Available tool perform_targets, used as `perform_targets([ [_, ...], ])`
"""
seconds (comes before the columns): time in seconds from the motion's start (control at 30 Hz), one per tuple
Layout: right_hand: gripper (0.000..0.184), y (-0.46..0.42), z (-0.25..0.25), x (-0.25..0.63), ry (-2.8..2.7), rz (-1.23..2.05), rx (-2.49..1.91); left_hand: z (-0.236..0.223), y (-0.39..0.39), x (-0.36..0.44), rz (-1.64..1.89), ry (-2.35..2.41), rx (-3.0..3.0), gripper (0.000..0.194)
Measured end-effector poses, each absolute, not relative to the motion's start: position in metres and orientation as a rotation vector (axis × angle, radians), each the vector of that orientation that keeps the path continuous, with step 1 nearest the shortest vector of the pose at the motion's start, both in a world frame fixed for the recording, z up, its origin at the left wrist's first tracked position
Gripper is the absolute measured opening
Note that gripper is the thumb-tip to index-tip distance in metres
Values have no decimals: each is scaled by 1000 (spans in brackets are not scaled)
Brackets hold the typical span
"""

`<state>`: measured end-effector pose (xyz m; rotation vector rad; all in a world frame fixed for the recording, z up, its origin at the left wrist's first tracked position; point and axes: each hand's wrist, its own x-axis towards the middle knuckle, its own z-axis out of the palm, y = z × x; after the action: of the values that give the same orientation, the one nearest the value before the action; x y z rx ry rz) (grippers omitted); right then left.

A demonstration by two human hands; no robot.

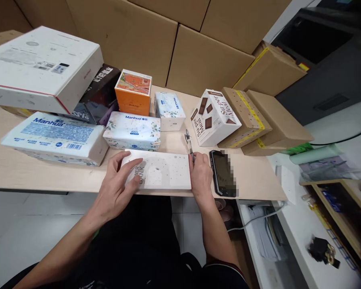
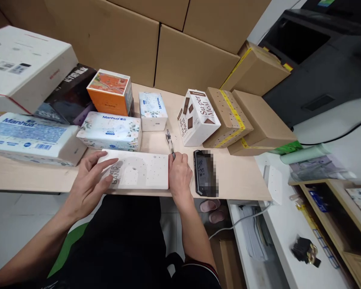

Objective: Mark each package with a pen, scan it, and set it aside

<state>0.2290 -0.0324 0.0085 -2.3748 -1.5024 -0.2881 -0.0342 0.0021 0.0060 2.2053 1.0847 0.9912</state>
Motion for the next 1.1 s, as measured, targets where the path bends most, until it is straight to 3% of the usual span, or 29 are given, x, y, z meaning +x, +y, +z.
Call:
perform_targets([
  [0.4, 37, -36, 5, 230, -1500, -318, -2164, 8, 5, -40, 906, 1037, 2245, 42],
  [0.6, 27, -37, 6, 233, -1389, -280, -1987, 13, 5, -36, 941, 988, 2237, 41],
  [0.83, 21, -37, -8, 239, -1173, -468, -1788, 11, 4, -38, 1107, 932, 2165, 36],
  [1.1, 18, -45, -11, 238, -1050, -103, -1503, 6, 0, -34, 1354, 995, 2217, 26],
])
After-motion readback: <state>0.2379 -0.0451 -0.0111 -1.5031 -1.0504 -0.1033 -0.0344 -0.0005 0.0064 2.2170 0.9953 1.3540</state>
